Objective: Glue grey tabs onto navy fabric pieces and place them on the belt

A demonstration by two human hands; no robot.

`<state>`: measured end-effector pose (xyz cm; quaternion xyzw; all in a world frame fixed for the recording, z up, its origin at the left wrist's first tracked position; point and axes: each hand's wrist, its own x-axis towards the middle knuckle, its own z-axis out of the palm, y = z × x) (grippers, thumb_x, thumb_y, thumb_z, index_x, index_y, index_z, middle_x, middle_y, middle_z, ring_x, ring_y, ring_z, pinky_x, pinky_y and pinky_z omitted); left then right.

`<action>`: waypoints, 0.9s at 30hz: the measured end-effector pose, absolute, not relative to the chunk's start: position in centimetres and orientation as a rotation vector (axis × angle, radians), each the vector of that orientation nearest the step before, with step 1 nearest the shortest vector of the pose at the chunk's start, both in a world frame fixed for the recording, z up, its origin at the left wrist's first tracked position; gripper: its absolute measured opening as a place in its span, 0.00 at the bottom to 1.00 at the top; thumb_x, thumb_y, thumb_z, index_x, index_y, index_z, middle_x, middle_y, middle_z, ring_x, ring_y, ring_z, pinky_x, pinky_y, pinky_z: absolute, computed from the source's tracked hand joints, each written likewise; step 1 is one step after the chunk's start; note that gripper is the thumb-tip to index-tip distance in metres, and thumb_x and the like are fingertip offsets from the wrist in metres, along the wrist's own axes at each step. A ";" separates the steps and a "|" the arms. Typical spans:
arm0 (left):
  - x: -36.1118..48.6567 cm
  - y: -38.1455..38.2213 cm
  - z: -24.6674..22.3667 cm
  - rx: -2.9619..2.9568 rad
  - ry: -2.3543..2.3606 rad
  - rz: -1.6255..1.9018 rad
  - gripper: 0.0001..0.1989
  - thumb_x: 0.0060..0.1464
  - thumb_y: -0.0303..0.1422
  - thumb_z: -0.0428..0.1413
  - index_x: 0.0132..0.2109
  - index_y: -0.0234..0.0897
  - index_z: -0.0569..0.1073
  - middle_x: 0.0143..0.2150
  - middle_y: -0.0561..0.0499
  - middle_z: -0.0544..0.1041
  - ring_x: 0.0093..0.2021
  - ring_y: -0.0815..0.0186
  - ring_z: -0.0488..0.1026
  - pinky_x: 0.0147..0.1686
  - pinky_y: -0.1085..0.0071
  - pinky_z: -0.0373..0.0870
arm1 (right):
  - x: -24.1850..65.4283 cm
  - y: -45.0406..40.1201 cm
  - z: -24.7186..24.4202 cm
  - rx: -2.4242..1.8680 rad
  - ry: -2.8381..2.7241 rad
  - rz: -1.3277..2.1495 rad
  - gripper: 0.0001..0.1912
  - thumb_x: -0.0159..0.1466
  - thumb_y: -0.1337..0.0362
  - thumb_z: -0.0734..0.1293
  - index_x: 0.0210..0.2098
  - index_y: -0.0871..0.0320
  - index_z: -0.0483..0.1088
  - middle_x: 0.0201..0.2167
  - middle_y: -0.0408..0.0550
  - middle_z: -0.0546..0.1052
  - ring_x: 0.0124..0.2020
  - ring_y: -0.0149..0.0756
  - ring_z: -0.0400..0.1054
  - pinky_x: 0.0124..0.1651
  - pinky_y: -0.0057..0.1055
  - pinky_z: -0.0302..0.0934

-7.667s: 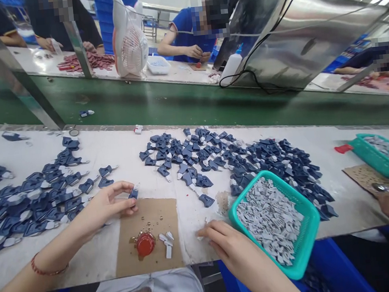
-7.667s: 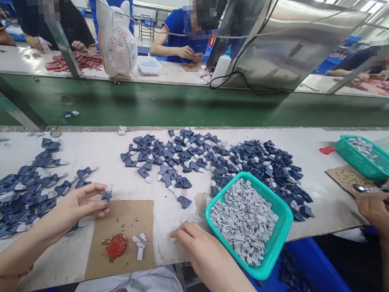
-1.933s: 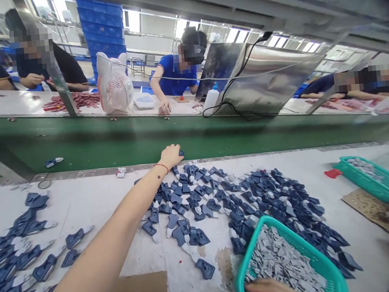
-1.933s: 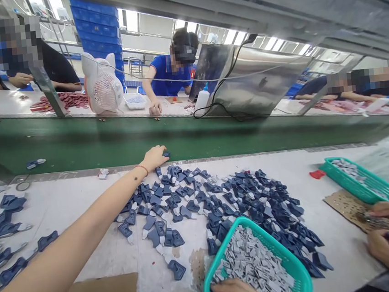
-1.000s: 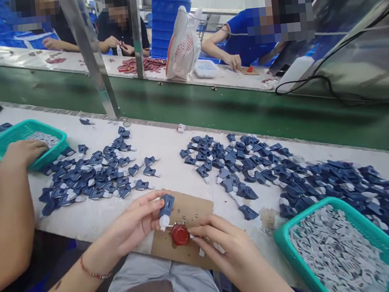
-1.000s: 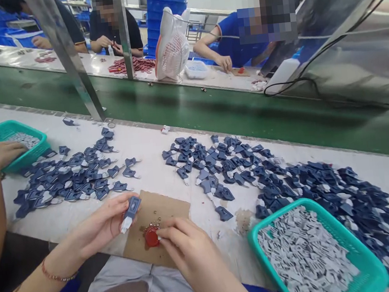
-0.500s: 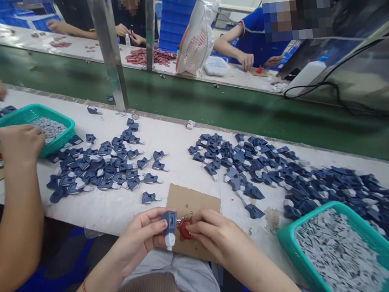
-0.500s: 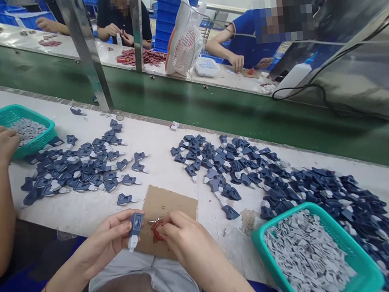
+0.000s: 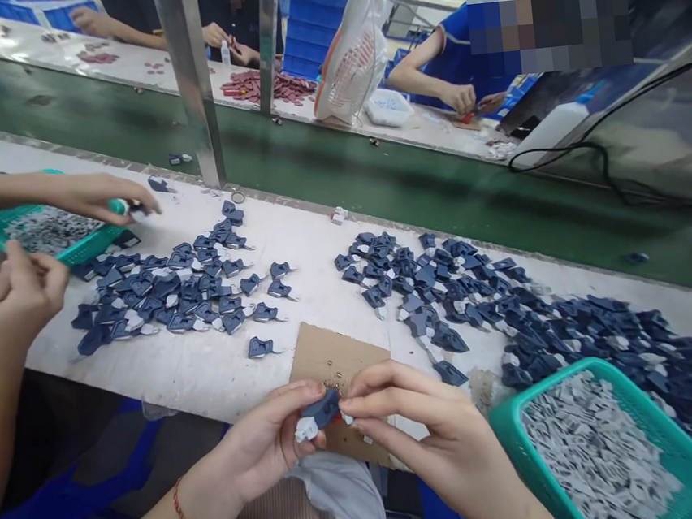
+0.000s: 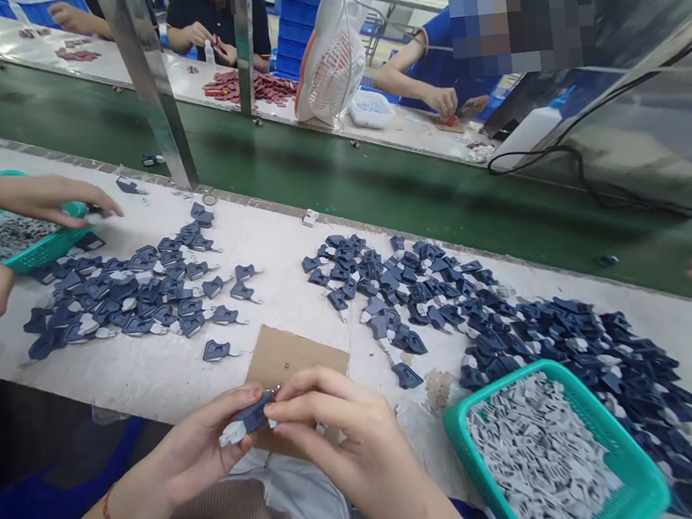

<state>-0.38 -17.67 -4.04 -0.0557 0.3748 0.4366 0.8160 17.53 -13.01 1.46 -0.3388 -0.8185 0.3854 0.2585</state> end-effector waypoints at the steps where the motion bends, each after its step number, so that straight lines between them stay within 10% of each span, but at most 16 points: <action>1: -0.2 -17.6 -3.9 -0.113 0.791 0.923 0.12 0.34 0.30 0.73 0.28 0.34 0.80 0.30 0.54 0.76 0.29 0.73 0.71 0.25 0.81 0.69 | 17.4 -13.0 1.6 -0.904 -2.233 1.054 0.08 0.65 0.68 0.67 0.39 0.51 0.78 0.37 0.47 0.79 0.38 0.34 0.75 0.41 0.27 0.70; 13: 0.2 -17.9 -4.5 -0.097 0.744 0.903 0.09 0.41 0.31 0.71 0.30 0.33 0.80 0.29 0.53 0.75 0.28 0.73 0.69 0.27 0.79 0.68 | 17.4 -12.9 0.8 -0.866 -2.327 1.075 0.08 0.67 0.67 0.66 0.40 0.52 0.78 0.39 0.48 0.76 0.40 0.33 0.73 0.43 0.26 0.69; 27: -0.2 -18.3 -2.1 0.409 0.794 0.829 0.13 0.53 0.39 0.63 0.38 0.33 0.79 0.27 0.51 0.72 0.23 0.72 0.68 0.25 0.77 0.67 | 17.0 -13.7 -0.7 -0.998 -1.104 2.246 0.15 0.53 0.62 0.77 0.39 0.54 0.75 0.29 0.40 0.75 0.29 0.33 0.75 0.38 0.33 0.70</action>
